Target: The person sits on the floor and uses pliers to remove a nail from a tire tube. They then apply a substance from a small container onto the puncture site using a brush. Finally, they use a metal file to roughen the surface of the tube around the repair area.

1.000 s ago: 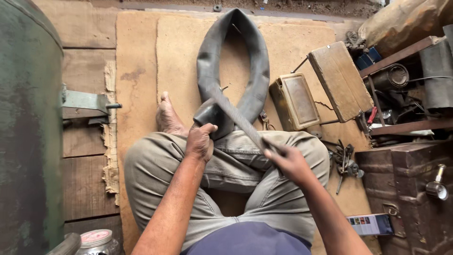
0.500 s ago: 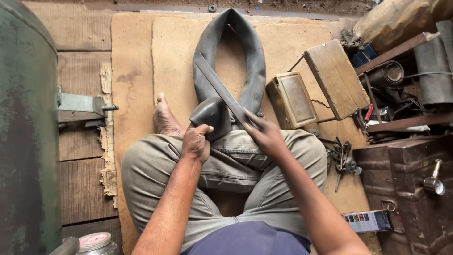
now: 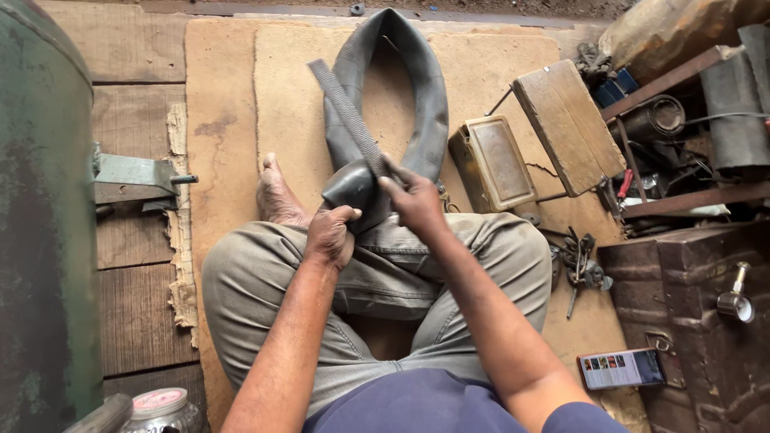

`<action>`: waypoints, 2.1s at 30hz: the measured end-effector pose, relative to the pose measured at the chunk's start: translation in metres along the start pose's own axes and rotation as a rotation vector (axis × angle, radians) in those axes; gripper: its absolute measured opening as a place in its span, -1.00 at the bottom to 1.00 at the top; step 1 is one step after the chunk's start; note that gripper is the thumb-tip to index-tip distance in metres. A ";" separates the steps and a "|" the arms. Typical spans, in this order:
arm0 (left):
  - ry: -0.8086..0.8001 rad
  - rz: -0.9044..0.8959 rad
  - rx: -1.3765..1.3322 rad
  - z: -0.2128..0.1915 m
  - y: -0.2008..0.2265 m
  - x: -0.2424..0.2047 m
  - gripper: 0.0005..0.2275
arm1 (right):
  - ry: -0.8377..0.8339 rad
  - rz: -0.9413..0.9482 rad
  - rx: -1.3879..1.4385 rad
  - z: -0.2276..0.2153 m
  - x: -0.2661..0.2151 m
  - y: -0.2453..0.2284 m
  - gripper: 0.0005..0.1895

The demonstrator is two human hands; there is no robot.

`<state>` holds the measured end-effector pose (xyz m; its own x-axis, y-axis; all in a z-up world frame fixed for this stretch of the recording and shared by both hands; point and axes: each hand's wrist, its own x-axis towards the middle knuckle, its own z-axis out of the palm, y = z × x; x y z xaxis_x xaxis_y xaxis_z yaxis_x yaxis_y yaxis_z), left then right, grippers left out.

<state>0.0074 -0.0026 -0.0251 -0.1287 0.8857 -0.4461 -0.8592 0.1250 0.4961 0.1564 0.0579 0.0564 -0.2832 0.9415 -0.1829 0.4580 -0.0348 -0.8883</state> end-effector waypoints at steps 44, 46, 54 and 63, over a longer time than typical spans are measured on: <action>0.133 -0.005 0.018 -0.013 -0.004 0.017 -0.69 | -0.124 0.152 -0.016 -0.055 -0.100 0.064 -0.42; 0.134 -0.045 0.005 -0.016 -0.007 0.020 -0.73 | -0.095 0.119 0.075 -0.049 -0.116 0.066 -0.43; 0.014 -0.006 0.127 -0.030 -0.016 0.034 -0.79 | 0.052 0.085 -0.046 0.010 0.011 0.023 -0.51; 0.083 0.027 0.051 -0.020 -0.008 0.024 -0.65 | -0.120 0.229 -0.085 -0.056 -0.104 0.070 -0.42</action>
<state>0.0014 0.0088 -0.0543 -0.1938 0.8492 -0.4911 -0.8286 0.1264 0.5455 0.2650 -0.0235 0.0363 -0.2594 0.8658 -0.4278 0.5893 -0.2090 -0.7804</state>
